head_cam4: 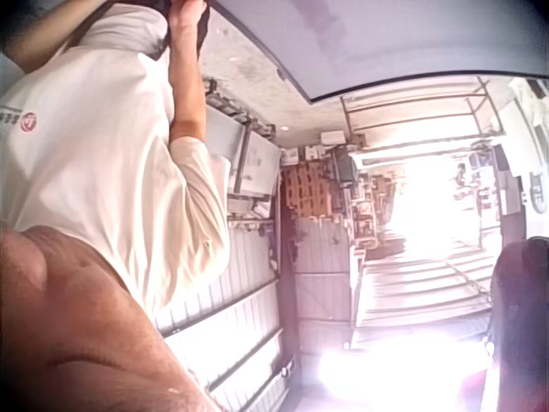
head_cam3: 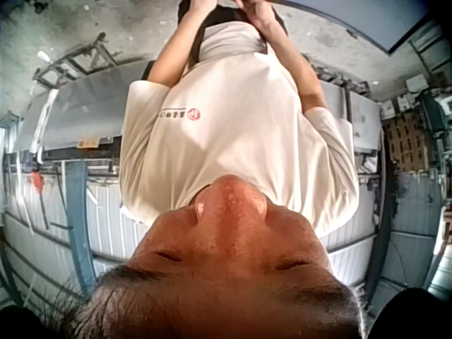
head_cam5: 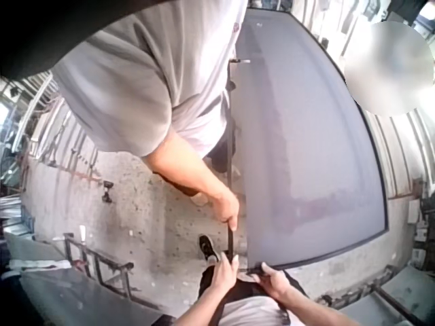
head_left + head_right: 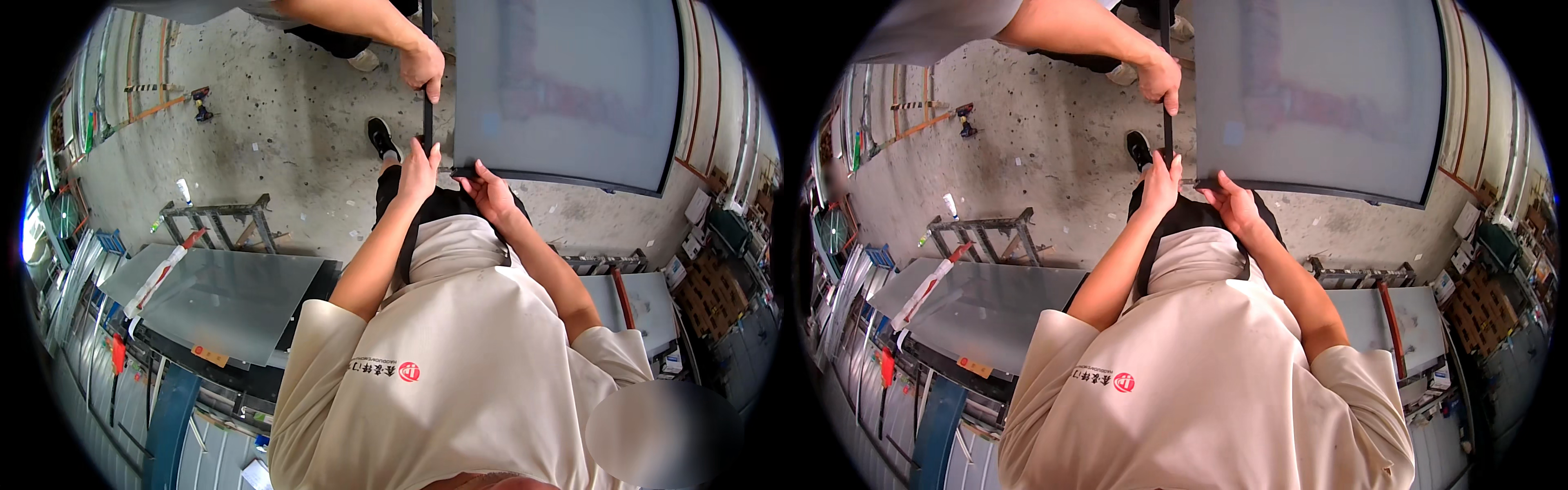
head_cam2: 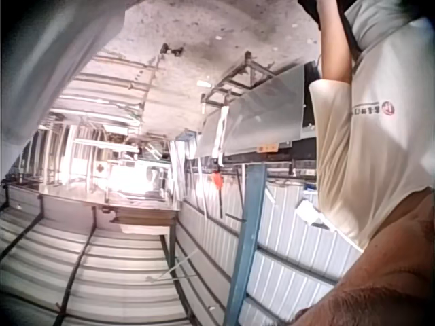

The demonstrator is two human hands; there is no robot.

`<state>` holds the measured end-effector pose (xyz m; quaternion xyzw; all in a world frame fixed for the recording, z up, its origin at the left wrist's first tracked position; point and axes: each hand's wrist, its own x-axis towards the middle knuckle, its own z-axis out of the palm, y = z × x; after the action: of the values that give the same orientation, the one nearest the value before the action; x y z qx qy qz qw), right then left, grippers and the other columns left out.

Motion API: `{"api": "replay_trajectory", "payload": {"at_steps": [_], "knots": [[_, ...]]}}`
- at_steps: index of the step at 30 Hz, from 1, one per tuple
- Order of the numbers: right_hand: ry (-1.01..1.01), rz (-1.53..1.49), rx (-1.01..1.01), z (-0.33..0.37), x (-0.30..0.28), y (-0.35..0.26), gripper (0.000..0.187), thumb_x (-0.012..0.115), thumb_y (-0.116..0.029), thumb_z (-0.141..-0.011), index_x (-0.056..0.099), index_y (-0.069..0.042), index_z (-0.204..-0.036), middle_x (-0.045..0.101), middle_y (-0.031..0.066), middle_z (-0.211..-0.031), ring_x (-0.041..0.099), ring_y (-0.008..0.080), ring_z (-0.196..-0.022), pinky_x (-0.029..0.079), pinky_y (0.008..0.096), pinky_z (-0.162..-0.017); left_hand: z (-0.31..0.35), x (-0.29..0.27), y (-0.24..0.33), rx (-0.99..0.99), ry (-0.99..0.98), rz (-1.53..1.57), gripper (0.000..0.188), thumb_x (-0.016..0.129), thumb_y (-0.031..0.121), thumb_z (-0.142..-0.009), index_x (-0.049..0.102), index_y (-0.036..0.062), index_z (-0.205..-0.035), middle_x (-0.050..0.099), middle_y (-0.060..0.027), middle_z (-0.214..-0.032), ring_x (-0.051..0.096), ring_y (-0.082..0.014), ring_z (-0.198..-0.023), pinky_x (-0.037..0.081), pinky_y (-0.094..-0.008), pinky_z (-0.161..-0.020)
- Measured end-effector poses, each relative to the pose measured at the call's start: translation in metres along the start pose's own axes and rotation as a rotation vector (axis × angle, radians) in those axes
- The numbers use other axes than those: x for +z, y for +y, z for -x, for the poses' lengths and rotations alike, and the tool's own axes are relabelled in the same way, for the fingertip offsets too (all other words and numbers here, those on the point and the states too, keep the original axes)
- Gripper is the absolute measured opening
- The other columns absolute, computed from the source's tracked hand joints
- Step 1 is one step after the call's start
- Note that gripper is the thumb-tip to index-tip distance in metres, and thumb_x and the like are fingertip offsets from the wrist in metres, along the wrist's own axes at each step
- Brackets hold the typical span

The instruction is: The person positions a large glass panel on a workbench and aligns a black frame along its edge. A coworker applies sealant to the frame while the person holds the panel steady. The person then attaches metal brackets to the frame and adjusts the panel's position.

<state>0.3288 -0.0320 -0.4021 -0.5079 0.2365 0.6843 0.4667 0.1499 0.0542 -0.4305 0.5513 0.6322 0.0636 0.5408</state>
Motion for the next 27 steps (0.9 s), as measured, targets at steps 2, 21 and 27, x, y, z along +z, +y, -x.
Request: {"api": "replay_trajectory", "payload": {"at_steps": [2, 21, 27], "knots": [[-0.009, 0.006, 0.014, -0.001, 0.000, 0.000, 0.032, 0.064, -0.020, -0.103, 0.058, 0.000, -0.128, 0.068, 0.0156, -0.119, 0.071, 0.0339, -0.104, 0.062, 0.0333, -0.084, 0.001, 0.002, 0.000, 0.031, 0.016, -0.001, 0.046, 0.056, 0.037, -0.105, 0.048, -0.0076, -0.113, 0.068, -0.0351, -0.092, 0.065, -0.0542, -0.090, 0.053, -0.0570, -0.074], [-0.017, -0.009, 0.007, -0.003, 0.000, 0.005, 0.028, 0.060, -0.027, -0.106, 0.062, -0.004, -0.121, 0.073, 0.0136, -0.112, 0.073, 0.0291, -0.094, 0.063, 0.0318, -0.079, 0.002, 0.003, -0.003, 0.086, 0.027, 0.004, 0.054, 0.052, 0.041, -0.106, 0.046, -0.0094, -0.125, 0.065, -0.0388, -0.098, 0.062, -0.0574, -0.095, 0.051, -0.0607, -0.077], [-0.044, 0.014, 0.075, -0.002, 0.002, -0.003, 0.029, 0.057, -0.025, -0.107, 0.060, -0.004, -0.125, 0.070, 0.0151, -0.120, 0.071, 0.0307, -0.104, 0.062, 0.0325, -0.083, -0.011, 0.027, -0.042, 0.196, 0.169, -0.055, 0.037, 0.053, 0.037, -0.108, 0.048, -0.0001, -0.111, 0.061, -0.0117, -0.063, 0.063, -0.0263, -0.053, 0.049, -0.0402, -0.048]]}}
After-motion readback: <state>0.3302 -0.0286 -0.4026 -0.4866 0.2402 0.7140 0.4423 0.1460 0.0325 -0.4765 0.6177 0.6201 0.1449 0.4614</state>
